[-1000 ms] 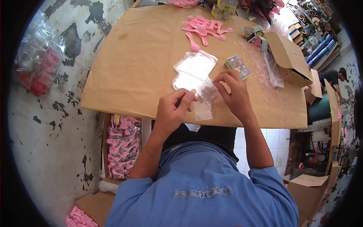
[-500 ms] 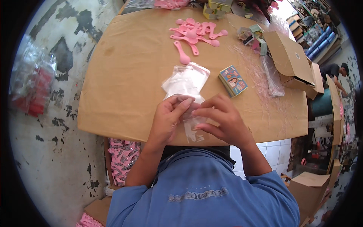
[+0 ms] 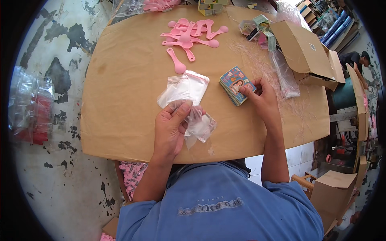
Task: Packing small pink plastic spoons and decorative cards into clear plastic bags.
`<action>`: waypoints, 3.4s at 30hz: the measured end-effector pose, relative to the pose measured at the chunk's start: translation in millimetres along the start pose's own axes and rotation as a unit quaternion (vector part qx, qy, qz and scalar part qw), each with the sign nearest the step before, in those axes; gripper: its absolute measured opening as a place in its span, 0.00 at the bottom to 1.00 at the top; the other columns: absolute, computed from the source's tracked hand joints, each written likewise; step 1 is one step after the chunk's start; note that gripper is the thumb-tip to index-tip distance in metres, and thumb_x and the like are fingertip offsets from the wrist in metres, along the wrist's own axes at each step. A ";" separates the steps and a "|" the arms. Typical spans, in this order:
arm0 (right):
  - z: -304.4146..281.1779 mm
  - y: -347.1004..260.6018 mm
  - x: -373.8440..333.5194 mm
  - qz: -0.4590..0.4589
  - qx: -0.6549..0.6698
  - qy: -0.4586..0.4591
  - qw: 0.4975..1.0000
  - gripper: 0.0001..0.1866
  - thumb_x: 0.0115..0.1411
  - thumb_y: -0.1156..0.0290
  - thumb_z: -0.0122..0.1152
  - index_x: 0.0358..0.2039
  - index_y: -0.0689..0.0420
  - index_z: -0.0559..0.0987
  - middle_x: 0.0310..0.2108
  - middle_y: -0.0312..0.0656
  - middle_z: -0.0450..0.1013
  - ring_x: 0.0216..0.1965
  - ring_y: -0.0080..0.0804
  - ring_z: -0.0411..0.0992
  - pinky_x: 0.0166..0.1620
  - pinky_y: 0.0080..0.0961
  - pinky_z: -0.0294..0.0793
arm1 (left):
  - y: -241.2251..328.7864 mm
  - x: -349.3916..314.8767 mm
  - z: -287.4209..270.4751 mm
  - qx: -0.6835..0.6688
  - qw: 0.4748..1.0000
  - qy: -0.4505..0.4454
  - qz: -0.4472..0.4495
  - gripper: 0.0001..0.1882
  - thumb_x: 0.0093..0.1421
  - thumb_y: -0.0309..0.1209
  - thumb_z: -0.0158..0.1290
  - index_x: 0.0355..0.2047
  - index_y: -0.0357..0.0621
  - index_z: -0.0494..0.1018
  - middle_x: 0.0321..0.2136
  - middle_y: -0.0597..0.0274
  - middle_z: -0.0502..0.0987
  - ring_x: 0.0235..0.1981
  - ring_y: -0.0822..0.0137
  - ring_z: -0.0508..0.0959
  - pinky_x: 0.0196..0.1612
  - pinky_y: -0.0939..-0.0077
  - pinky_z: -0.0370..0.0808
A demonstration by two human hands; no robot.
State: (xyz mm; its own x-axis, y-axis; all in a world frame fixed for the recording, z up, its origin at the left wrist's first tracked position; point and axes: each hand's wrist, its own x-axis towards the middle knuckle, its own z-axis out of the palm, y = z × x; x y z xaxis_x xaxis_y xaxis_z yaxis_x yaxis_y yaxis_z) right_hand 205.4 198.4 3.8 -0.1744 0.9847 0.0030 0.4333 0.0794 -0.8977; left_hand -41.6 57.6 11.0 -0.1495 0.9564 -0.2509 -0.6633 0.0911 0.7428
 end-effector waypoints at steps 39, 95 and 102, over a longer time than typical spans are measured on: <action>62.5 -44.4 -83.3 0.038 0.400 -0.093 0.911 0.09 0.66 0.74 0.66 0.40 0.62 0.73 0.33 0.40 0.78 0.34 0.23 0.79 0.38 0.19 0.79 | -28.8 -1.5 38.7 -0.062 0.990 0.003 0.130 0.15 0.71 0.28 0.53 0.55 0.35 0.72 0.52 0.50 0.79 0.48 0.66 0.82 0.51 0.69 0.81; 142.7 -69.8 198.0 -0.226 -0.300 -0.032 0.926 0.18 0.61 0.54 0.63 0.37 0.59 0.81 0.35 0.51 0.81 0.38 0.50 0.80 0.42 0.43 0.78 | 5.9 -29.6 -40.2 -0.173 0.970 0.087 0.149 0.26 0.74 0.48 0.46 0.65 0.48 0.63 0.29 0.67 0.72 0.29 0.74 0.75 0.41 0.70 0.78; 113.5 -65.1 168.7 -0.281 -0.220 -0.045 0.933 0.15 0.58 0.61 0.69 0.37 0.60 0.78 0.32 0.50 0.79 0.33 0.51 0.78 0.38 0.43 0.76 | 10.4 -19.7 -44.2 -0.186 0.965 0.103 0.151 0.25 0.74 0.48 0.46 0.63 0.46 0.64 0.29 0.67 0.72 0.28 0.74 0.74 0.41 0.70 0.77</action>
State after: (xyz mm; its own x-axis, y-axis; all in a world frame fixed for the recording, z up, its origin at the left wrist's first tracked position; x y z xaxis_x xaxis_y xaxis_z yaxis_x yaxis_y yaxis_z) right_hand 47.4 341.7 12.8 -0.5490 0.7527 0.3634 0.5688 0.6550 -0.4974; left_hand -77.9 27.5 -3.8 -0.4952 0.8445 -0.2039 -0.7782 -0.3268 0.5363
